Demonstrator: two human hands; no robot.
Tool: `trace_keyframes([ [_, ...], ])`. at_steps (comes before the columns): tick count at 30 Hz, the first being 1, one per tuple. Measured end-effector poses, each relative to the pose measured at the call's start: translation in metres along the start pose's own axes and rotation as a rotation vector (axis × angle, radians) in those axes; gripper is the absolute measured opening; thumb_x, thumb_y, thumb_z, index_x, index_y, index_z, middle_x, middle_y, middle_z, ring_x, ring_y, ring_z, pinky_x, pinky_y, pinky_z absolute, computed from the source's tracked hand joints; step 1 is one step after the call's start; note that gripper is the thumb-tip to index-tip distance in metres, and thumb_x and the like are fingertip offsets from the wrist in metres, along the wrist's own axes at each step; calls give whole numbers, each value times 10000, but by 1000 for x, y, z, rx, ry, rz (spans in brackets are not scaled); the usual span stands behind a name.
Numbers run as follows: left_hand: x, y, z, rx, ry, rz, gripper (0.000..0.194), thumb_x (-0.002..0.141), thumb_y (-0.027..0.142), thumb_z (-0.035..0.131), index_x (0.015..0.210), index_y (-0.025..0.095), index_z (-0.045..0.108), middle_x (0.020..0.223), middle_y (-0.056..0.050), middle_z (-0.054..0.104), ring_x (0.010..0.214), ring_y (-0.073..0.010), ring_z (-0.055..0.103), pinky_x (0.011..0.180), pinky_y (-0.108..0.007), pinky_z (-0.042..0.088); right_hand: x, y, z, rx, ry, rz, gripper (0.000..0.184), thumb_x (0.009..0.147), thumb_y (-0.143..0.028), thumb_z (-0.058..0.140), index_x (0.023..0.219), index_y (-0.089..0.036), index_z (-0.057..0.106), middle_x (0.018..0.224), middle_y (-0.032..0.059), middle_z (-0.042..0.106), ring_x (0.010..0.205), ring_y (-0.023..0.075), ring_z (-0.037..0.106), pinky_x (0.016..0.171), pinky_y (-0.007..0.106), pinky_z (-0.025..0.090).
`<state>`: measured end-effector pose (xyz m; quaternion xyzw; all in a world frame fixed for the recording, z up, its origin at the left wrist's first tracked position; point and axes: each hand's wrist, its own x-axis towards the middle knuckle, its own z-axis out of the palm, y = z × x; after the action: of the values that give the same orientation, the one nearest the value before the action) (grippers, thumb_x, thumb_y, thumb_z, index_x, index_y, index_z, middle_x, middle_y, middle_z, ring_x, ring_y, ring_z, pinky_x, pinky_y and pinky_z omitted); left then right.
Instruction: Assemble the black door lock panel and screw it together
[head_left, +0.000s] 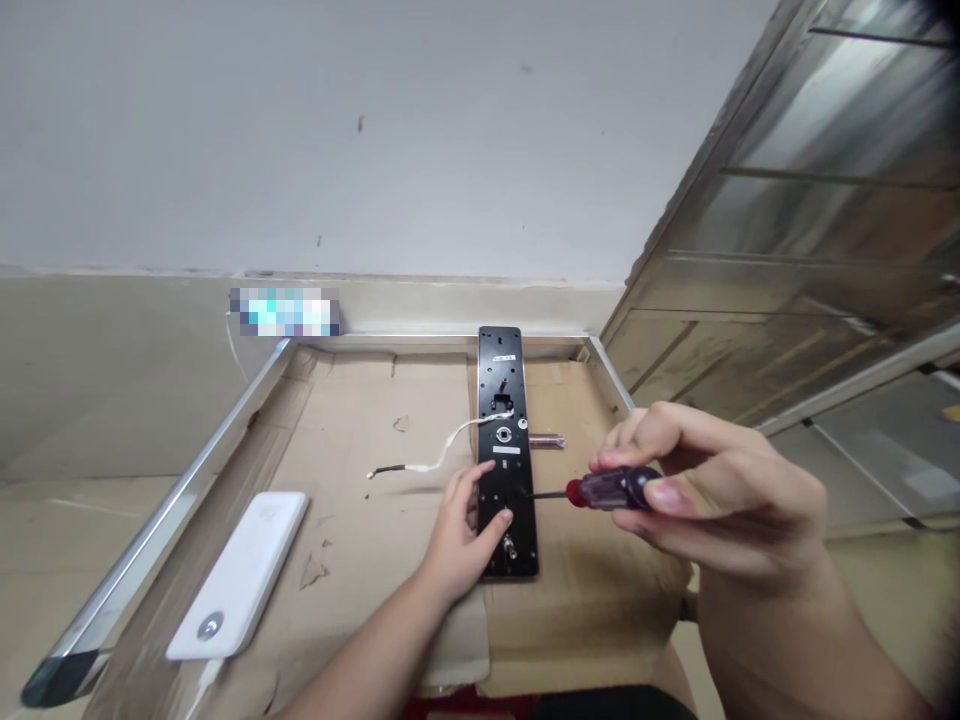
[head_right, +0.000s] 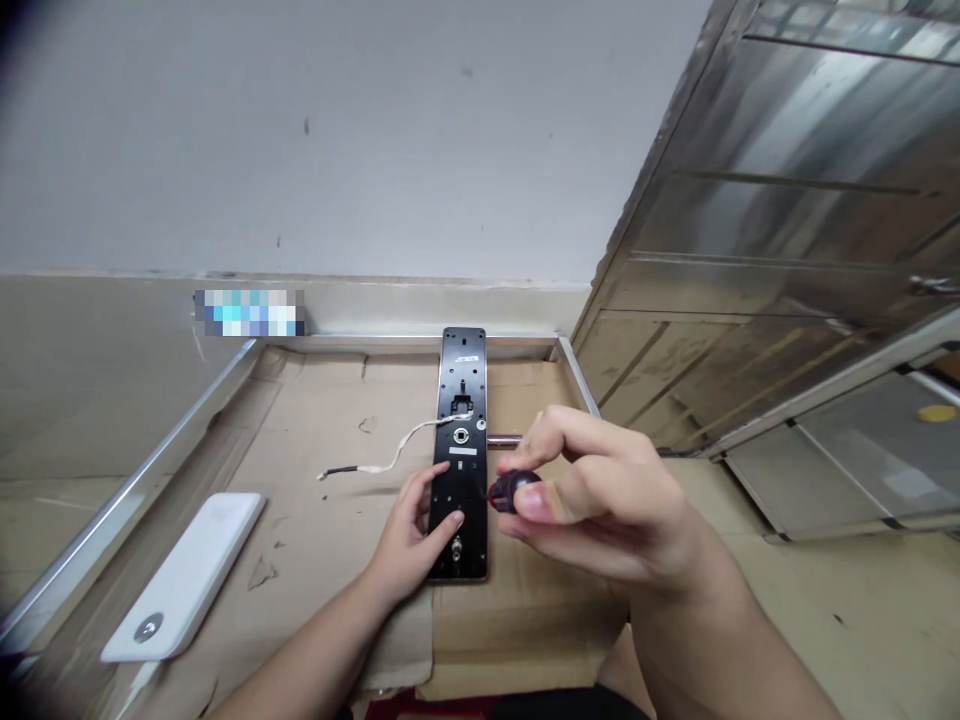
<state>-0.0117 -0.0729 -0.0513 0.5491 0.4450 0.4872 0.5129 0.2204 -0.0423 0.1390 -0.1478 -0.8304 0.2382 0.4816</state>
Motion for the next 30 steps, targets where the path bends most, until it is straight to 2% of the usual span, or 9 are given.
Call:
trace_keyframes([
  [3,0,0,0,3,1,1,539,910,309,677,1418,295,498,1400,-105,479,1254,-257,591,1070,-419,513,3,-1,2,58,-27,-8,344,737,-6,758,994,-227,700,1183,125,717,1003,264,737,813,430,644],
  [5,0,1,0,-5,-1,2,535,914,307,672,1420,297,495,1408,-106,473,1265,-256,585,1076,-422,511,3,-2,2,91,-9,13,349,781,11,692,1034,-229,699,1228,130,726,1068,283,732,832,441,653],
  [9,0,1,0,-17,-2,-4,538,909,306,679,1416,302,499,1404,-103,482,1249,-255,598,1051,-418,532,0,-2,-2,132,-57,46,508,744,106,664,1131,-221,709,1169,119,753,994,255,761,731,334,675],
  [11,0,0,1,-16,-5,-7,539,908,308,679,1415,303,498,1397,-103,482,1241,-254,604,1037,-414,542,-2,-2,-4,113,-109,27,508,733,86,709,1135,-225,716,1187,123,742,993,251,757,759,328,671],
  [14,0,0,1,-8,-3,-6,536,913,309,673,1417,304,492,1402,-102,467,1253,-250,598,1049,-413,534,-2,-3,-2,32,-54,22,458,712,50,772,1065,-238,730,1081,94,740,949,228,752,804,344,656],
  [17,0,0,1,14,10,2,535,908,307,680,1412,305,501,1404,-99,464,1263,-248,592,1065,-409,522,-2,-2,2,-11,13,31,407,688,19,820,979,-253,733,926,42,706,841,183,732,764,339,640],
  [19,0,0,1,19,11,5,540,905,308,684,1414,302,503,1399,-101,475,1259,-251,594,1061,-410,523,-1,-1,5,-5,35,22,403,675,19,830,955,-251,726,911,35,690,801,167,716,726,325,630],
  [25,0,2,0,15,12,-1,543,897,318,693,1410,295,515,1400,-110,487,1246,-259,601,1044,-417,534,2,-2,4,81,-10,11,340,775,-5,707,1034,-224,695,1209,139,723,1052,293,731,826,454,648],
  [30,1,5,0,12,-3,-8,544,899,318,689,1412,291,507,1399,-112,481,1216,-254,621,1025,-420,549,-1,-4,4,49,-3,45,460,747,74,701,1082,-241,716,1115,108,763,932,237,763,669,313,659],
])
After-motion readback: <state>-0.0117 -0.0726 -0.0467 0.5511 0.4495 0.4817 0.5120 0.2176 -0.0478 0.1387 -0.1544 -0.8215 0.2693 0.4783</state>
